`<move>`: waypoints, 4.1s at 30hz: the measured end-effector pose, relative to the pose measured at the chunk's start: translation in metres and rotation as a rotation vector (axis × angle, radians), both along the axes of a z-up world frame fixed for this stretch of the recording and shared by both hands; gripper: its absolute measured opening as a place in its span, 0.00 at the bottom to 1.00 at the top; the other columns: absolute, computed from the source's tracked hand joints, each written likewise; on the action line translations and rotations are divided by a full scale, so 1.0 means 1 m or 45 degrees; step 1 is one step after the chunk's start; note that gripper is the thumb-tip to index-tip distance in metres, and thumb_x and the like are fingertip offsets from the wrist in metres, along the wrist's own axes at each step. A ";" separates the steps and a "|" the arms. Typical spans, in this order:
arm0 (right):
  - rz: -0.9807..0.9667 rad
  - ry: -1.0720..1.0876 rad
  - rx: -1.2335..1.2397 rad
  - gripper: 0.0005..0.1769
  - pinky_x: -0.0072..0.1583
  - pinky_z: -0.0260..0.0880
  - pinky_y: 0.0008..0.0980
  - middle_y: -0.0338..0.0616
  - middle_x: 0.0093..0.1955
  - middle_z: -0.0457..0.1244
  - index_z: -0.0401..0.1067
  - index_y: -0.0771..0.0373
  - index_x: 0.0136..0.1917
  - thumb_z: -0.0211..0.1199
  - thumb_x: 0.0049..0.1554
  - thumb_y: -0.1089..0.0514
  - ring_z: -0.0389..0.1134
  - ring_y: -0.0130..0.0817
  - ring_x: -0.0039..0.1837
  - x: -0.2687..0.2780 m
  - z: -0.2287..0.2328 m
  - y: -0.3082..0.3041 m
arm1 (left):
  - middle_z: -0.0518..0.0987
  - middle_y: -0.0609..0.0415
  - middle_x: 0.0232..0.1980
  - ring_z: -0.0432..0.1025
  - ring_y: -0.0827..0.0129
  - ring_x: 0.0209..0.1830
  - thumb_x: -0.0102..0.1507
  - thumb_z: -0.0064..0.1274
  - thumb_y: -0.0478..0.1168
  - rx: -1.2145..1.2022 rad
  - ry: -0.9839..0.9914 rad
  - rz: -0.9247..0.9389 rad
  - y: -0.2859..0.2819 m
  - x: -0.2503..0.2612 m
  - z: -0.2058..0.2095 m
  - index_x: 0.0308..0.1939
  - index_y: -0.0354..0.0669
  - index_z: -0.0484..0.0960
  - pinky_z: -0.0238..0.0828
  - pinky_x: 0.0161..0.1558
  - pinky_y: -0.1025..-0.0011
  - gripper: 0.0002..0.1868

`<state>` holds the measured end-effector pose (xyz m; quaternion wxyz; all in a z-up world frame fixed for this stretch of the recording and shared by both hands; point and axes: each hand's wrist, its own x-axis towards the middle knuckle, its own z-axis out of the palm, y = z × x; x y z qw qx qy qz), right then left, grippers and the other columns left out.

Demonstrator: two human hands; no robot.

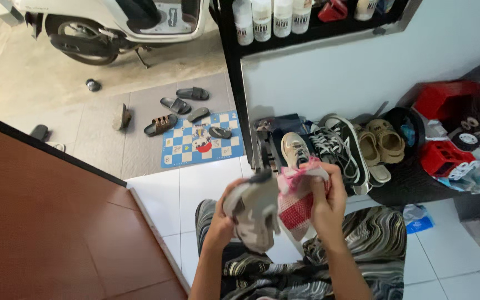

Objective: The person wipes a white sneaker with a pink cloth, then removes the laces, threads them back through the eyelets, and continues wiping the shoe. The person sits on the floor during the task.

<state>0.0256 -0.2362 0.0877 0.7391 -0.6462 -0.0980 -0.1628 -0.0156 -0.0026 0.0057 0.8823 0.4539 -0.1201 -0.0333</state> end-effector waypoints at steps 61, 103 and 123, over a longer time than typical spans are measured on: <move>-0.293 0.041 0.235 0.12 0.51 0.74 0.28 0.45 0.70 0.60 0.58 0.58 0.51 0.60 0.62 0.64 0.66 0.29 0.62 -0.004 0.022 -0.035 | 0.71 0.51 0.66 0.66 0.64 0.67 0.67 0.38 0.60 0.283 0.537 0.143 -0.048 0.011 0.006 0.75 0.44 0.61 0.59 0.68 0.65 0.37; 0.055 -0.732 -0.945 0.46 0.70 0.45 0.62 0.73 0.76 0.45 0.61 0.62 0.63 0.74 0.40 0.36 0.46 0.73 0.77 -0.016 0.039 0.051 | 0.70 0.46 0.63 0.70 0.65 0.62 0.62 0.61 0.55 -0.103 0.140 0.412 -0.060 0.010 0.032 0.72 0.42 0.51 0.72 0.60 0.66 0.45; 0.005 -0.239 -0.808 0.23 0.49 0.72 0.42 0.48 0.55 0.62 0.65 0.59 0.63 0.56 0.65 0.41 0.72 0.49 0.49 0.016 0.039 0.056 | 0.70 0.46 0.64 0.68 0.62 0.63 0.56 0.62 0.61 0.330 0.235 0.284 -0.049 -0.007 0.032 0.74 0.42 0.53 0.67 0.62 0.65 0.52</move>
